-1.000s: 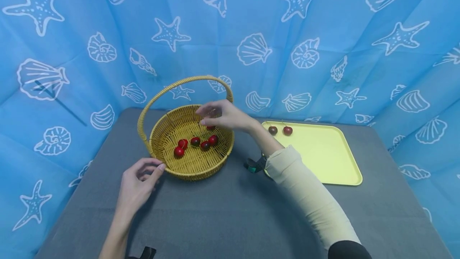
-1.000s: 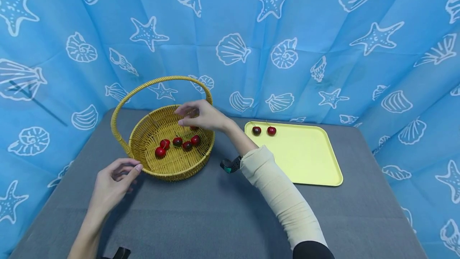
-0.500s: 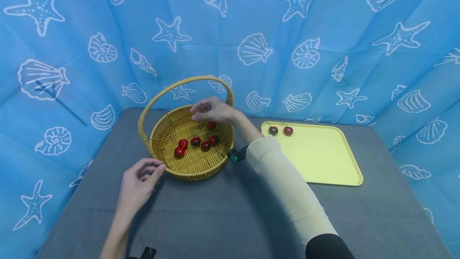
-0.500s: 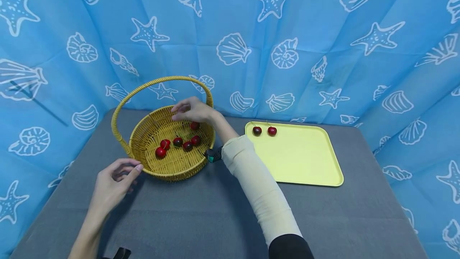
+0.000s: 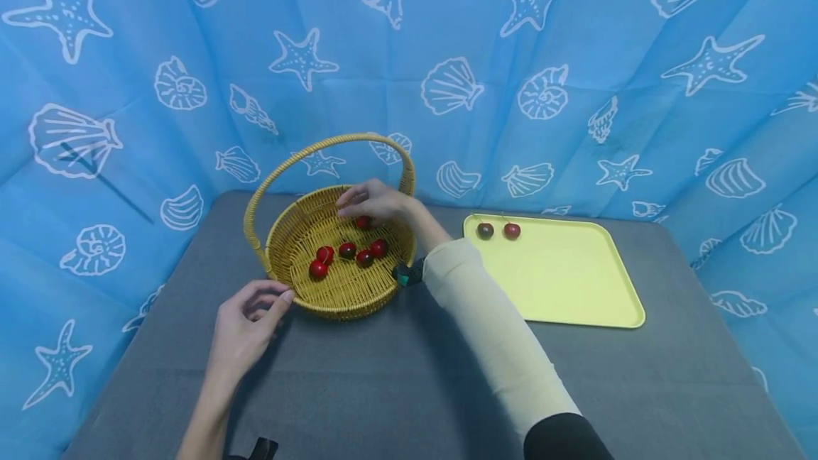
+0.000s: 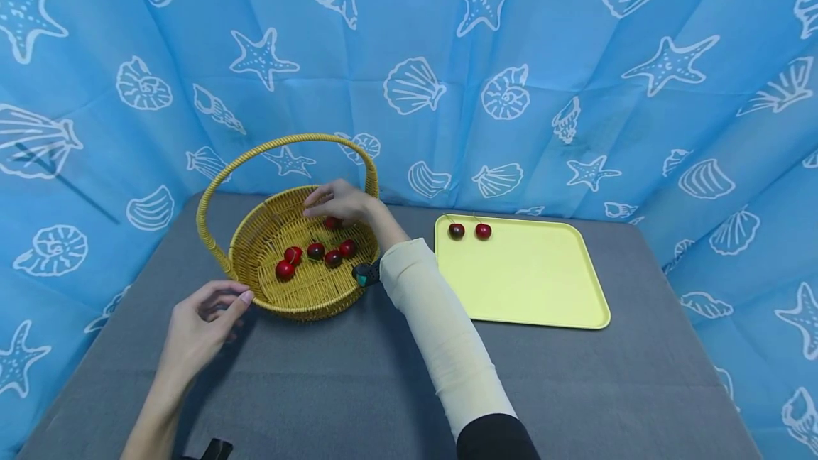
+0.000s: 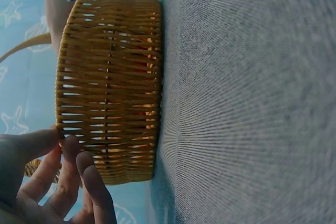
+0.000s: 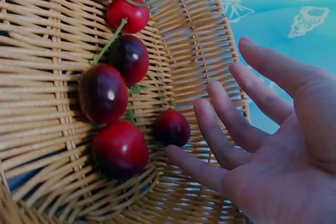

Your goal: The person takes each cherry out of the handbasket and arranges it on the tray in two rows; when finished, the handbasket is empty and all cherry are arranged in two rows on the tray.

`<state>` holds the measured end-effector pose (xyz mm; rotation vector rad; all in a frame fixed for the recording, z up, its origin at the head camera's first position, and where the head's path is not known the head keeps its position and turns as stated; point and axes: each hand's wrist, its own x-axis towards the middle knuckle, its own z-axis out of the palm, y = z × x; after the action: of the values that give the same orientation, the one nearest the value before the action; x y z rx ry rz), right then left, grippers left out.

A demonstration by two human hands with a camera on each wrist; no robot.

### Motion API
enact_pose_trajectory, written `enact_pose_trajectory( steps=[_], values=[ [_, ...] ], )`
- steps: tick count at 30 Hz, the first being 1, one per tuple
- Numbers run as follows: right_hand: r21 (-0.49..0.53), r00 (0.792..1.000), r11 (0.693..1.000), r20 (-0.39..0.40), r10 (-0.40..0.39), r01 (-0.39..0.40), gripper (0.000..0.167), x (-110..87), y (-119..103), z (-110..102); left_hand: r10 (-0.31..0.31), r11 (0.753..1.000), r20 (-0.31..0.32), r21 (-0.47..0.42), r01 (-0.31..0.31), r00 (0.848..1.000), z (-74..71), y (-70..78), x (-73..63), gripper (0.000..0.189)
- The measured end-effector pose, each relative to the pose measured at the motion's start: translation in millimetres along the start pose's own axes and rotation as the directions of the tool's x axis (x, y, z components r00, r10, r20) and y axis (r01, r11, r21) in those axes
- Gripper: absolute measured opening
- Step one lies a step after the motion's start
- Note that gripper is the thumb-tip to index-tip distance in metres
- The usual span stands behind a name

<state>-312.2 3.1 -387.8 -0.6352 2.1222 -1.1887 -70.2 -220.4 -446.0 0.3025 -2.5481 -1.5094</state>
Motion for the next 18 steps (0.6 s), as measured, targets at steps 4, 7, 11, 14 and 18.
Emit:
enact_pose_trajectory(
  steps=[4, 7, 11, 14, 18],
  values=[
    [0.022, 1.0, 1.0, 0.006, -0.007, 0.007, 0.045, 2.0, -2, 5, 0.007, 1.0, 0.0, -0.003, -0.007, 1.0, -0.1, 1.4, 0.7, 0.027],
    [0.026, 1.0, 1.0, -0.007, -0.013, 0.014, 0.045, 3.4, -4, 8, 0.001, 1.0, -0.002, 0.0, -0.001, 1.0, 0.1, 1.5, 1.0, 0.027],
    [0.034, 1.0, 0.999, -0.018, -0.022, 0.022, 0.042, 6.7, -5, 11, -0.024, 1.0, -0.004, 0.01, 0.024, 1.0, 0.3, 0.8, 1.3, 0.029],
    [-0.018, 1.0, 1.0, -0.019, -0.021, 0.021, 0.039, 9.8, -2, 14, -0.028, 1.0, -0.005, 0.012, 0.028, 1.0, 0.6, 0.5, 1.1, 0.03],
    [-0.091, 1.0, 0.996, 0.009, 0.0, 0.0, 0.036, 12.7, 9, 19, -0.024, 1.0, -0.004, 0.01, 0.024, 1.0, 1.2, 0.6, -0.1, 0.029]
  ],
)
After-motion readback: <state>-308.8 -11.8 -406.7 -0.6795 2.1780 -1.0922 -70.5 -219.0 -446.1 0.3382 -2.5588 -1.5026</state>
